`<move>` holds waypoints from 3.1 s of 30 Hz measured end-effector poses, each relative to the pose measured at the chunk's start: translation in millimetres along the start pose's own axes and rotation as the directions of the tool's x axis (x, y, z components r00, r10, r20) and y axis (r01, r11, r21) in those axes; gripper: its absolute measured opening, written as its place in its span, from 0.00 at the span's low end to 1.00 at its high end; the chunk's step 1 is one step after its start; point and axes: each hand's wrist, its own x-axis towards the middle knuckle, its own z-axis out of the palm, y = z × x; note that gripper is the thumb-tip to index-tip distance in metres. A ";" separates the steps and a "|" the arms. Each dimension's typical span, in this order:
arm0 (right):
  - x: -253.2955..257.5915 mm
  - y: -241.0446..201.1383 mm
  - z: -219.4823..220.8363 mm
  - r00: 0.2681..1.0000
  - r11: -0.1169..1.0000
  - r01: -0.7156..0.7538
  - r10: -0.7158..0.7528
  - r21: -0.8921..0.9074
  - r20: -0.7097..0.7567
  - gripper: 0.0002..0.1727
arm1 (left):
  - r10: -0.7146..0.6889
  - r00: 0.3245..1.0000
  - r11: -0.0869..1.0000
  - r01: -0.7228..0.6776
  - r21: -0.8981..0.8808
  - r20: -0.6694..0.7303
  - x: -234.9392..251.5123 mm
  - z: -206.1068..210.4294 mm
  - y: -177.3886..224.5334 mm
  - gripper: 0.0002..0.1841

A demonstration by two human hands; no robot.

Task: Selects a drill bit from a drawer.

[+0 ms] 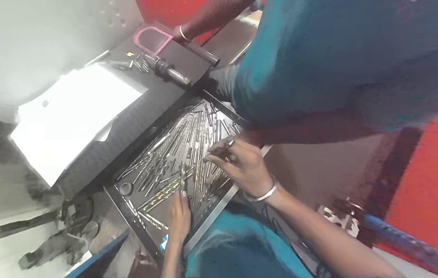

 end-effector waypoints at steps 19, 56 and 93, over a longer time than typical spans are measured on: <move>11.8 12.8 -25.6 0.995 0.961 0.057 -0.076 -0.270 -0.061 0.19 | 0.043 0.999 0.997 -0.043 -0.070 -0.002 2.8 7.9 8.2 0.34; 7.5 28.6 -7.8 0.889 0.634 -0.454 0.369 0.626 0.271 0.17 | 0.153 0.982 0.742 -0.189 -0.643 -0.111 17.0 -23.4 62.9 0.25; 26.9 4.3 -22.0 0.878 0.210 -0.300 0.442 0.931 0.183 0.15 | 0.014 0.996 0.678 -0.077 -0.731 -0.091 -11.1 -25.4 50.4 0.28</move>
